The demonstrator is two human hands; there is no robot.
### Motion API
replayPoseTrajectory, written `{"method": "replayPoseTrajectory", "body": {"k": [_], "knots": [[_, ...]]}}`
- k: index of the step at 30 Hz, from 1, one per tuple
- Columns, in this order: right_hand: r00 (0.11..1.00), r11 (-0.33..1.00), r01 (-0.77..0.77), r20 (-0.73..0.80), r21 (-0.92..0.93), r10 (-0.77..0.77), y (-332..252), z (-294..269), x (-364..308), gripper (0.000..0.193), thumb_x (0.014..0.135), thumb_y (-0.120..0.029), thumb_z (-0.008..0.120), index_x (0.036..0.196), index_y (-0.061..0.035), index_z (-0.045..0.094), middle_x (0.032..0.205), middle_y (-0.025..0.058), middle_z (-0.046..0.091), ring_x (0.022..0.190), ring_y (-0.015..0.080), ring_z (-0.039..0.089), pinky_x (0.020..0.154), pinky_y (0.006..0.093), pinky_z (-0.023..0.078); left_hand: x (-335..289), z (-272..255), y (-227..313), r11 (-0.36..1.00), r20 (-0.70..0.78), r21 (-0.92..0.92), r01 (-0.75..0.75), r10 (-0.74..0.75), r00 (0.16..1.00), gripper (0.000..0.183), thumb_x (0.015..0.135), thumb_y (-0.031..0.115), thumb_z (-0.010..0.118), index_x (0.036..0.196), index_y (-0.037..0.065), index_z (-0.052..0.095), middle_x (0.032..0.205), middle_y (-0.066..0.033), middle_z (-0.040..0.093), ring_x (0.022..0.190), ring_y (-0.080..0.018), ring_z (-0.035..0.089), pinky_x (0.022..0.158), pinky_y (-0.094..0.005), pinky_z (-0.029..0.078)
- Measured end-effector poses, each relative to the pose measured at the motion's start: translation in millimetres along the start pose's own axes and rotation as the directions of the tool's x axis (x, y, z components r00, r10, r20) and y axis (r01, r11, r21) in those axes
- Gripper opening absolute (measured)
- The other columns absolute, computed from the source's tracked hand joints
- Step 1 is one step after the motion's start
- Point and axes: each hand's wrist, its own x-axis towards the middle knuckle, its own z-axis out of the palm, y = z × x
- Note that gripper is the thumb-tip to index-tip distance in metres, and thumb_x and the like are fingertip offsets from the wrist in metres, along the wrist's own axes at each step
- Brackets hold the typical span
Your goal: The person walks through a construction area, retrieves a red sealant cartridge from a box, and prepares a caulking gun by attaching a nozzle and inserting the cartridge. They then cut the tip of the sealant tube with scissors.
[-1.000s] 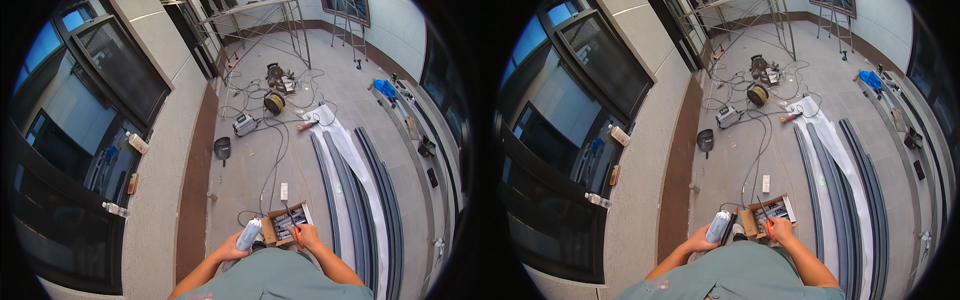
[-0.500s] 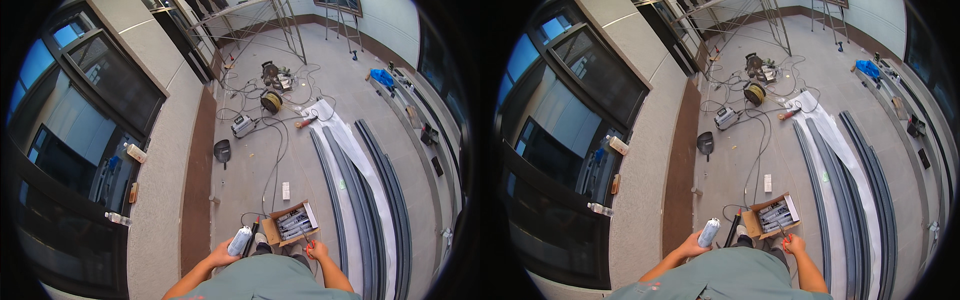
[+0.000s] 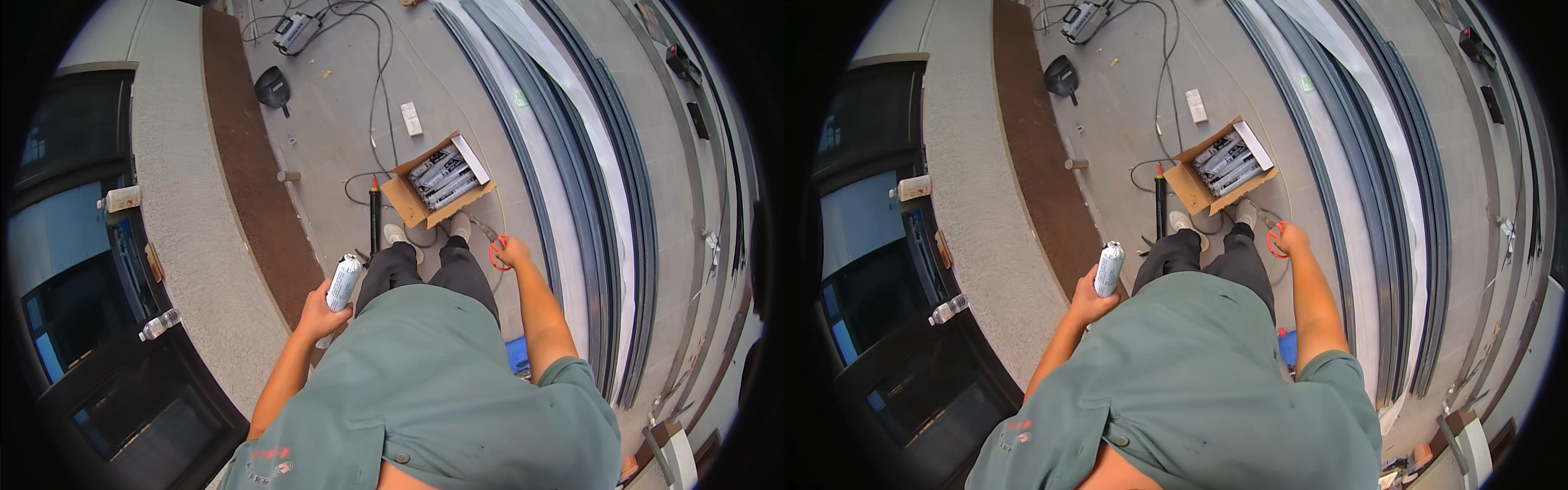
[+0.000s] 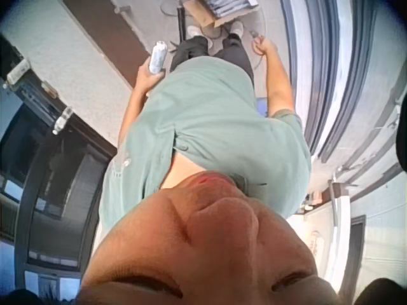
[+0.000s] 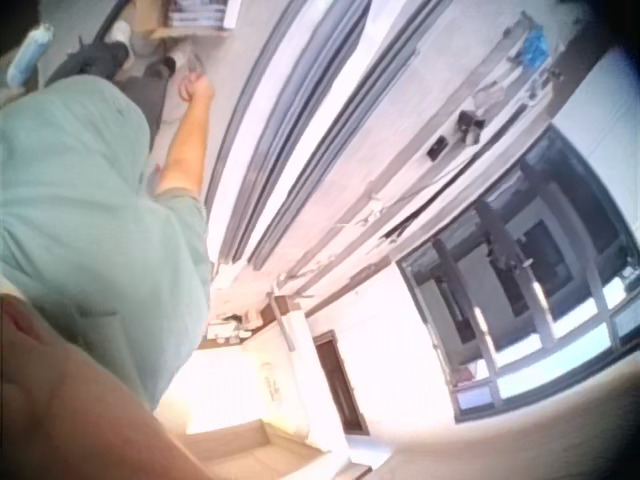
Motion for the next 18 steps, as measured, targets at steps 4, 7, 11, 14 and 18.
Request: {"method": "replayPoseTrajectory", "body": {"k": [4,7,11,14,18], "knots": [[0.998,0.999,0.023,-0.062,0.048,-0.02,-11.1,0.5,-2.3,0.038,0.074,-0.02,0.078,0.111,-0.0105,0.071,0.115,0.0083,0.072,0.105,0.0327,0.068,0.089,0.044,0.055,37.4,12.5,-44.3,0.997,0.219,0.056,0.051,-0.062,0.974,0.043,0.071,0.023,0.076,0.107,0.004,0.062,0.086,-0.0212,0.07,0.08,-0.0376,0.07,0.074,-0.043,0.054],[0.99,0.996,0.083,-0.114,0.022,-0.08,-26.8,11.1,20.8,0.033,0.073,-0.014,0.078,0.106,-0.0102,0.073,0.116,0.0062,0.072,0.104,0.032,0.067,0.089,0.0436,0.055,74.6,32.4,-86.3,0.989,0.302,0.114,0.098,-0.129,0.944,0.044,0.069,0.025,0.077,0.106,0.006,0.062,0.087,-0.0223,0.07,0.083,-0.0406,0.07,0.075,-0.0459,0.054],[0.947,0.968,0.252,-0.206,-0.005,-0.247,-58.6,31.2,94.0,0.031,0.073,-0.011,0.078,0.103,-0.0095,0.074,0.115,0.0065,0.072,0.103,0.0328,0.066,0.088,0.0441,0.054,109.5,58.2,-145.7,0.983,0.257,0.052,0.178,-0.185,0.949,0.043,0.068,0.026,0.076,0.105,0.008,0.062,0.088,-0.0218,0.071,0.086,-0.0424,0.069,0.076,-0.0483,0.054],[0.892,0.914,0.383,-0.204,-0.131,-0.403,-84.5,44.0,176.8,0.031,0.071,-0.011,0.079,0.102,-0.0084,0.073,0.11,0.0108,0.071,0.102,0.0354,0.065,0.086,0.045,0.054,121.9,71.9,-191.0,0.959,0.237,0.024,0.282,-0.279,0.93,0.04,0.069,0.024,0.075,0.102,0.007,0.062,0.085,-0.0225,0.069,0.085,-0.044,0.068,0.075,-0.048,0.054],[0.838,0.849,0.411,-0.228,-0.333,-0.496,-123.3,58.1,293.0,0.038,0.075,-0.014,0.079,0.111,-0.009,0.07,0.107,0.0161,0.071,0.094,0.037,0.068,0.082,0.046,0.056,118.2,90.4,-247.8,0.89,0.175,-0.054,0.453,-0.438,0.882,0.037,0.07,0.022,0.075,0.099,0.004,0.06,0.085,-0.0228,0.069,0.083,-0.043,0.068,0.073,-0.0453,0.054]]}}
